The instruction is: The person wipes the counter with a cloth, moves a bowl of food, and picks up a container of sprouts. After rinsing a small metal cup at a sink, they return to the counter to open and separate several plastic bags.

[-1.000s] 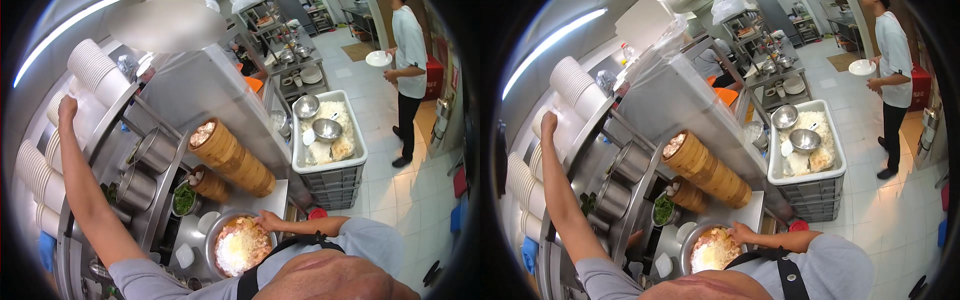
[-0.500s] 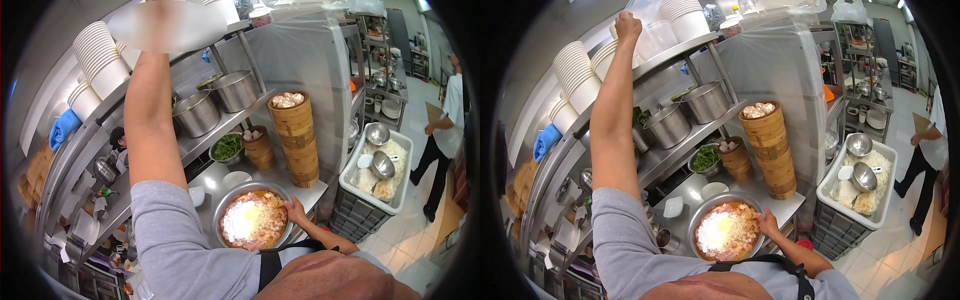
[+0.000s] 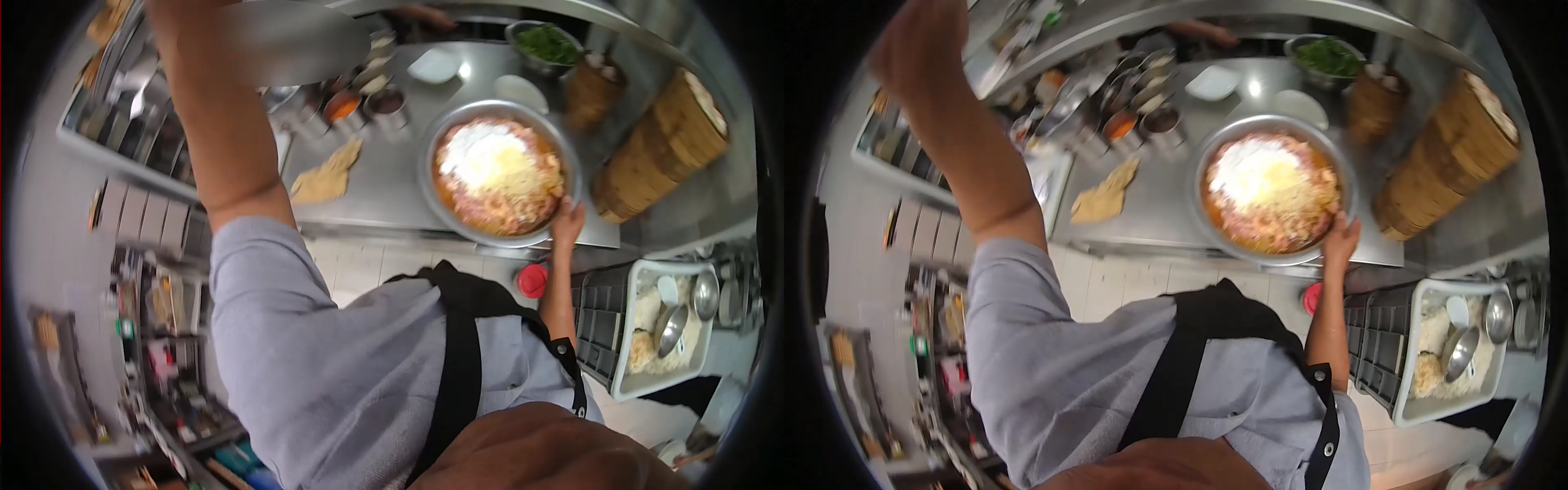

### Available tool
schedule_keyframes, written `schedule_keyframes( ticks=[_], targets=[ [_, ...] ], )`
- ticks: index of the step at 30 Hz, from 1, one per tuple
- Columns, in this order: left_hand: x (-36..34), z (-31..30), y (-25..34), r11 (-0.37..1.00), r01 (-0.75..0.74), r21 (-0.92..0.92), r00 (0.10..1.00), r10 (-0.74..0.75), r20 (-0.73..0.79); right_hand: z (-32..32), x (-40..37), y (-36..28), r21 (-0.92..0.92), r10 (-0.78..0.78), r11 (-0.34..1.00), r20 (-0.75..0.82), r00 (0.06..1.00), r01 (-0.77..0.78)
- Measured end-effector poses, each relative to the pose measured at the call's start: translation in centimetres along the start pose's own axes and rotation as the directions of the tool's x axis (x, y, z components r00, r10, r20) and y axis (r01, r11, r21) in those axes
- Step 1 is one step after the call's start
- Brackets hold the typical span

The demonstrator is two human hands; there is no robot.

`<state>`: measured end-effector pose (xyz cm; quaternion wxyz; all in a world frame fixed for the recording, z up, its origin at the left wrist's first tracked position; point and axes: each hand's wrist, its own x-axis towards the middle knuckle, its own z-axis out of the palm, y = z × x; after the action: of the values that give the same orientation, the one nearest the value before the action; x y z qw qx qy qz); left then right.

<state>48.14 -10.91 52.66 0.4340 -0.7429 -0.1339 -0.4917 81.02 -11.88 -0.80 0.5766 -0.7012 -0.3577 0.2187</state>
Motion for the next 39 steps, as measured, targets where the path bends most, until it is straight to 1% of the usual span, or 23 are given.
schedule_keyframes(
  ticks=[1, 2, 3, 4, 6, 8, 10, 11, 12, 14, 15, 17, 18, 20, 21, 23, 26, 28, 31, 33, 36, 37, 39],
  targets=[
    [-4.1, -3.4, 1.0, 0.976, 0.218, -0.001, 0.968, -0.216, 0.127, -0.8, -0.3, -1.8, -0.025, 0.0, 1.0, 0.068, 0.998, 0.002],
    [-8.4, -6.4, 1.7, 0.879, 0.47, 0.088, 0.841, -0.475, 0.26, -1.3, -0.6, -3.1, -0.05, 0.001, 0.999, 0.124, 0.992, 0.005],
    [-13.0, -8.9, 2.2, 0.743, 0.64, 0.195, 0.664, -0.662, 0.347, -1.6, 1.4, 1.2, -0.067, 0.01, 0.998, 0.128, 0.992, -0.001],
    [-17.1, -10.3, 3.1, 0.393, 0.916, -0.078, 0.386, -0.814, 0.433, -1.5, 3.2, 5.2, -0.082, 0.016, 0.997, 0.124, 0.992, -0.006],
    [-28.5, -14.7, 2.3, 0.226, 0.974, 0.021, 0.18, -0.827, 0.532, -6.0, -0.3, -4.2, -0.144, -0.111, 0.983, 0.01, 0.994, 0.112],
    [-38.7, -18.5, 3.3, -0.004, 0.994, 0.111, -0.052, -0.9, 0.433, -5.4, -3.5, -8.5, 0.044, -0.338, 0.937, -0.137, 0.931, 0.347],
    [-45.4, -20.9, 3.8, -0.104, 0.991, 0.079, -0.126, -0.915, 0.384, 0.2, -10.8, -17.7, 0.238, -0.432, 0.893, 0.217, 0.876, 0.381],
    [-47.6, -21.5, 3.6, -0.09, 0.994, 0.063, -0.108, -0.914, 0.392, 3.6, -13.3, -18.7, 0.203, -0.351, 0.935, 0.444, 0.824, 0.289],
    [-49.3, -21.7, 3.1, -0.07, 0.996, 0.048, -0.083, -0.913, 0.401, 7.8, -16.5, -20.4, 0.301, -0.352, 0.933, 0.663, 0.66, 0.195],
    [-52.1, -21.4, 1.5, 0.021, 0.997, 0.069, -0.012, -0.896, 0.444, 18.5, -21.3, -21.1, 0.253, -0.397, 0.886, 0.848, 0.351, 0.389],
    [-52.8, -21.1, 0.8, 0.078, 0.996, 0.036, 0.052, -0.88, 0.471, 24.5, -23.4, -20.0, 0.206, -0.329, 0.894, 0.905, 0.268, 0.399],
    [-53.0, -20.6, -0.4, 0.184, 0.983, 0.025, 0.144, -0.84, 0.523, 36.3, -27.5, -15.3, 0.336, -0.598, 0.703, 0.756, 0.266, 0.627],
    [-52.8, -20.3, -0.9, 0.234, 0.971, 0.043, 0.174, -0.822, 0.542, 38.9, -29.3, -14.1, 0.17, -0.523, 0.635, 0.812, 0.258, 0.754],
    [-55.8, -19.7, -2.2, 0.436, 0.9, 0.011, 0.363, -0.764, 0.533, 43.7, -30.7, -13.4, -0.142, -0.387, 0.354, 0.878, 0.283, 0.924],
    [-57.0, -19.6, -3.0, 0.531, 0.847, 0.006, 0.447, -0.718, 0.534, 45.6, -29.8, -11.2, -0.211, -0.352, 0.335, 0.876, 0.329, 0.918],
    [-57.4, -19.7, -3.2, 0.554, 0.83, 0.061, 0.425, -0.7, 0.574, 45.6, -26.4, -8.6, -0.104, -0.507, 0.417, 0.798, 0.326, 0.903],
    [-61.0, -17.6, -1.8, 0.619, 0.771, 0.15, 0.369, -0.626, 0.687, 39.2, -23.4, -6.1, -0.17, -0.66, 0.435, 0.608, 0.441, 0.884],
    [-63.8, -15.7, -0.9, 0.666, 0.728, 0.163, 0.352, -0.567, 0.744, 34.3, -23.0, -5.9, -0.317, -0.637, 0.469, 0.525, 0.565, 0.824],
    [-62.5, -16.8, -3.7, 0.566, 0.822, 0.057, 0.48, -0.744, 0.465, 30.9, -21.8, -4.9, -0.397, -0.558, 0.504, 0.528, 0.64, 0.767],
    [-65.1, -20.2, -8.5, 0.275, 0.953, 0.125, 0.213, -0.906, 0.367, 30.0, -21.7, -6.3, -0.412, -0.451, 0.587, 0.549, 0.704, 0.697],
    [-76.5, -27.0, -15.7, 0.01, 0.941, 0.338, -0.037, -0.991, 0.13, 30.8, -22.1, -9.4, -0.352, -0.313, 0.787, 0.481, 0.819, 0.507],
    [-77.8, -29.1, -17.7, -0.109, 0.866, 0.487, -0.213, -0.963, 0.164, 31.9, -24.1, -13.4, -0.338, -0.395, 0.749, 0.462, 0.794, 0.57],
    [-81.7, -30.9, -20.2, -0.497, 0.822, 0.279, -0.559, -0.799, 0.222, 34.4, -27.2, -18.9, -0.081, -0.244, 0.93, 0.596, 0.765, 0.359]
  ],
)
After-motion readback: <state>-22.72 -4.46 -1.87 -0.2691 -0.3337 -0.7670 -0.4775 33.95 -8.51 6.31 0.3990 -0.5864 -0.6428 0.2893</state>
